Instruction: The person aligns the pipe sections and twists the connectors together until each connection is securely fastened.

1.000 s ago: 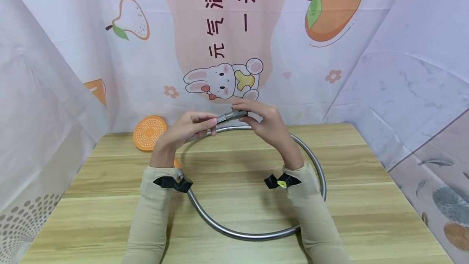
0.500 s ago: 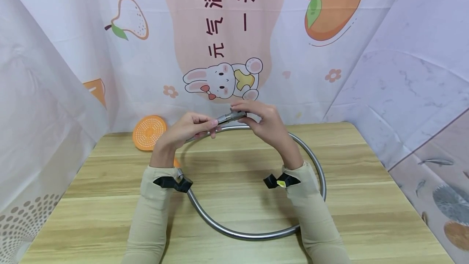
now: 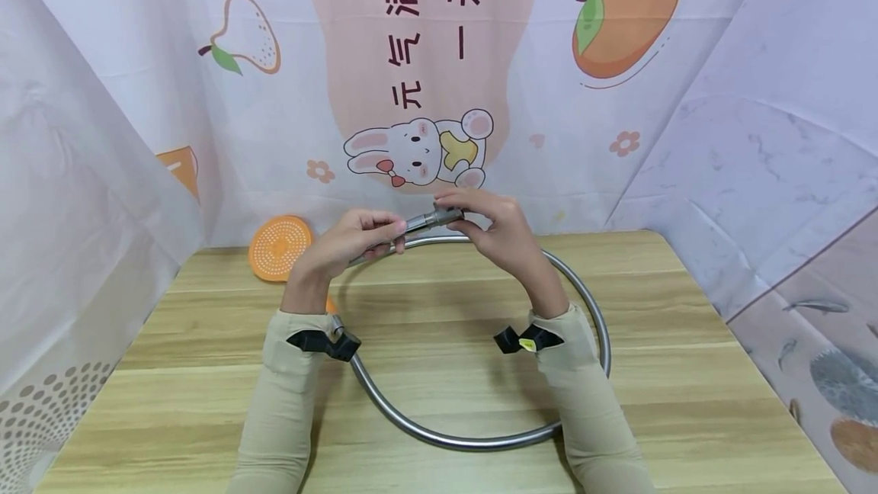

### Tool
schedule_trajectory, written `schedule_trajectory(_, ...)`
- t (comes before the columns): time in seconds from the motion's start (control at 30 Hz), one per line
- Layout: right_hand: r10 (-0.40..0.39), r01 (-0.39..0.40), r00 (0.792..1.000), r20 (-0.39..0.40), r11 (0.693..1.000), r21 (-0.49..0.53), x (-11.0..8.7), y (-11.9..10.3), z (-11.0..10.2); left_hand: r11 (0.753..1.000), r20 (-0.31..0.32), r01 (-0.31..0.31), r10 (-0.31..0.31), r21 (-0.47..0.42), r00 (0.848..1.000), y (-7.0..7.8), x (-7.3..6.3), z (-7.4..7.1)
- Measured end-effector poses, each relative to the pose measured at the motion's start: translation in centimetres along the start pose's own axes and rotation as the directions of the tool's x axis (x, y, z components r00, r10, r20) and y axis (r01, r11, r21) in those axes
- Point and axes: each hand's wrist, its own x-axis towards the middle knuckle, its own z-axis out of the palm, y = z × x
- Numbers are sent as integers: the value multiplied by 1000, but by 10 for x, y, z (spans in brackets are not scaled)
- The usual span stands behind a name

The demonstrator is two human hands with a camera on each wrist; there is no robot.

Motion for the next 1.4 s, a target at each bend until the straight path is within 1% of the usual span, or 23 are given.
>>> schedule_trajectory(0.13,10,-10,1000,5,1000,2,-1,-1,0,1000,-8,22,-22,-14,1000,0,0,1)
schedule_trajectory(0.23,13,-13,1000,9,1000,0,0,-1,0,1000,-9,25,-25,-13,1000,0,0,1)
schedule_trajectory(0.3,13,-13,1000,10,1000,0,0,-2,0,1000,-3,15,-15,-5,1000,-1,0,1)
schedule_trajectory(0.47,19,-19,1000,9,1000,-1,0,-1,0,999,8,-16,16,51,1000,-1,1,0)
schedule_trajectory(0.53,23,-23,1000,9,1000,-5,0,-1,0,998,4,-15,15,63,1000,-1,0,0)
schedule_trajectory(0.73,30,-30,999,23,999,-24,-1,-1,1,999,-12,-6,6,51,1000,-1,0,0)
schedule_trajectory(0.87,26,-26,999,24,999,-19,-1,0,1,1000,-14,-12,13,29,1000,-1,0,1)
schedule_trajectory(1.03,26,-25,999,24,999,-29,-1,0,0,1000,-16,2,-2,-5,1000,0,2,1)
schedule_trajectory(1.4,26,-24,999,32,998,-53,-1,-1,-1,1000,-25,2,-2,-1,1000,0,2,1)
